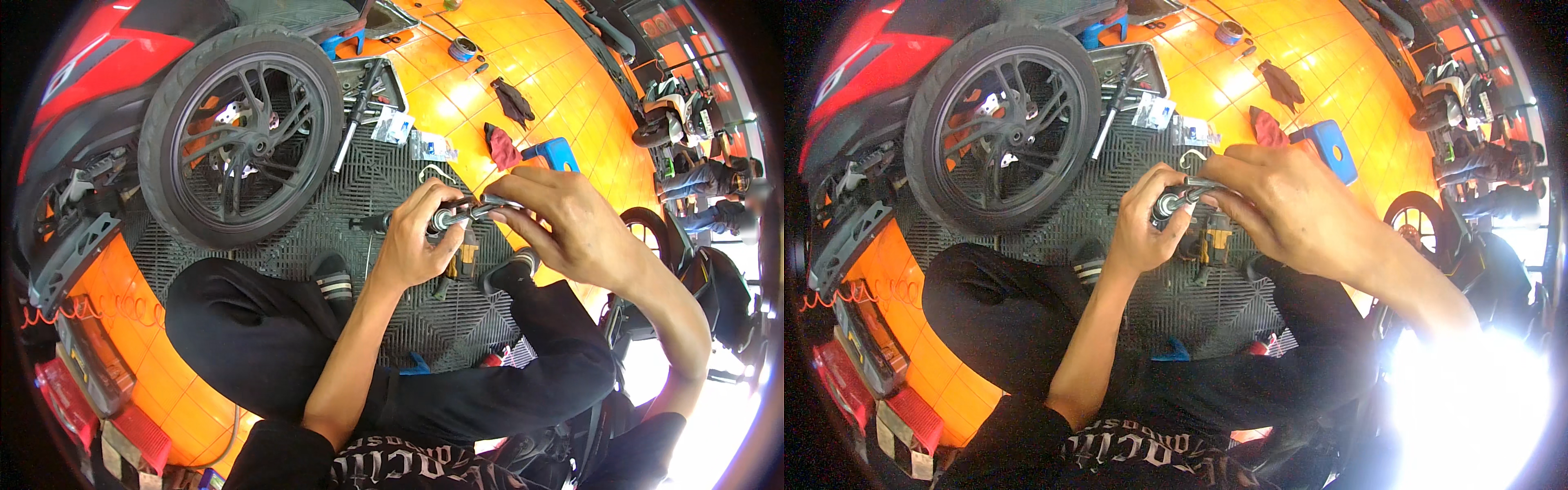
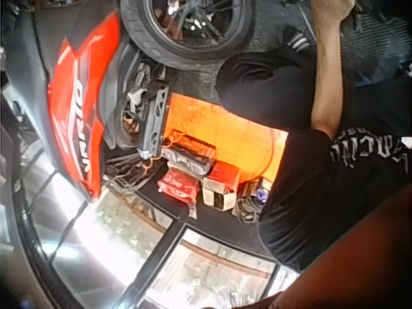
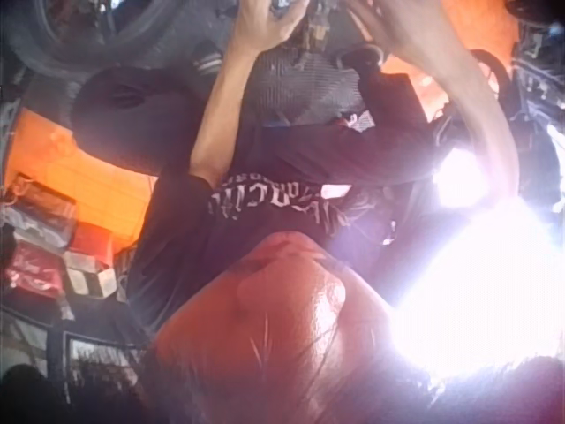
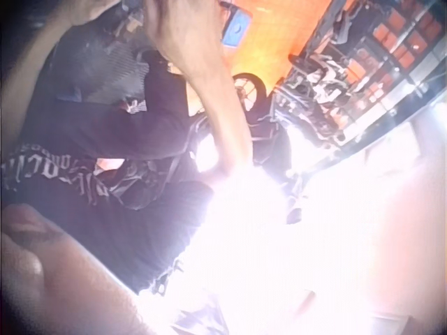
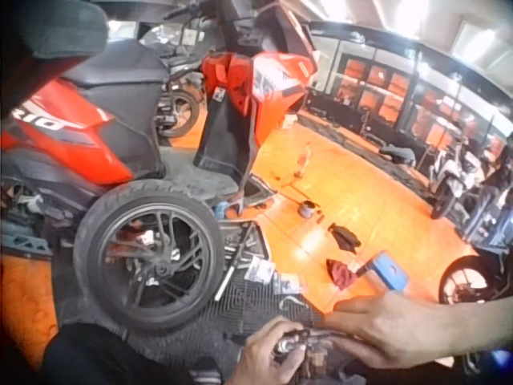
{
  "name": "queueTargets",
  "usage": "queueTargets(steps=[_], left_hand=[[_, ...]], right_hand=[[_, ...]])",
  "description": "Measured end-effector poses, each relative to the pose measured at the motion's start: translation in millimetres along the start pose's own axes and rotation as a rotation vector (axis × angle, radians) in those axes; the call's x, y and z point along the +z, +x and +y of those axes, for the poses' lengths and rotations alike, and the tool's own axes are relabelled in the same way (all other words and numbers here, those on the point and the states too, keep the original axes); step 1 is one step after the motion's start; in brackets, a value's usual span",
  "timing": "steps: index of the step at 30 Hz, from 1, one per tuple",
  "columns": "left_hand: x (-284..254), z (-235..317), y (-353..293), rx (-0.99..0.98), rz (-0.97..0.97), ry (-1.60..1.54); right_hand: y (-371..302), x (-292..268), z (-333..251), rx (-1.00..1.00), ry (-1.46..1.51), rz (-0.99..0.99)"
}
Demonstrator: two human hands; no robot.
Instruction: The person sits on the floor of a workshop and uses a wrench to tighten a bolt on a cylindrical motorcycle part held in their hands. They manipulate the part and tool repeatedly to secure the assembly.
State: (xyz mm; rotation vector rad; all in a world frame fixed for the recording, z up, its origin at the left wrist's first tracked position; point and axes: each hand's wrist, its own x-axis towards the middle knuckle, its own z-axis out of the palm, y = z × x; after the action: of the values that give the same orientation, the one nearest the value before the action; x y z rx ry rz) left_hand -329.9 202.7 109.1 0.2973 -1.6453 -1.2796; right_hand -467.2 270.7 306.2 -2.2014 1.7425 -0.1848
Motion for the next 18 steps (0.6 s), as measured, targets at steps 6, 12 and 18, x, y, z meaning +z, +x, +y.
queueTargets(steps=[6, 12, 18], left_hand=[[14, 0, 0, -0.040, 0.038, 0.067], [11, -4, -1, -0.069, 0.000, 0.139], [9, -2, 0, -0.076, 0.008, 0.121]], right_hand=[[6, -8, 2, 0.092, -0.147, 0.061], [5, 9, 9, 0.077, 0.091, 0.125], [2, 2, -6, 0.385, 0.193, 0.060]])
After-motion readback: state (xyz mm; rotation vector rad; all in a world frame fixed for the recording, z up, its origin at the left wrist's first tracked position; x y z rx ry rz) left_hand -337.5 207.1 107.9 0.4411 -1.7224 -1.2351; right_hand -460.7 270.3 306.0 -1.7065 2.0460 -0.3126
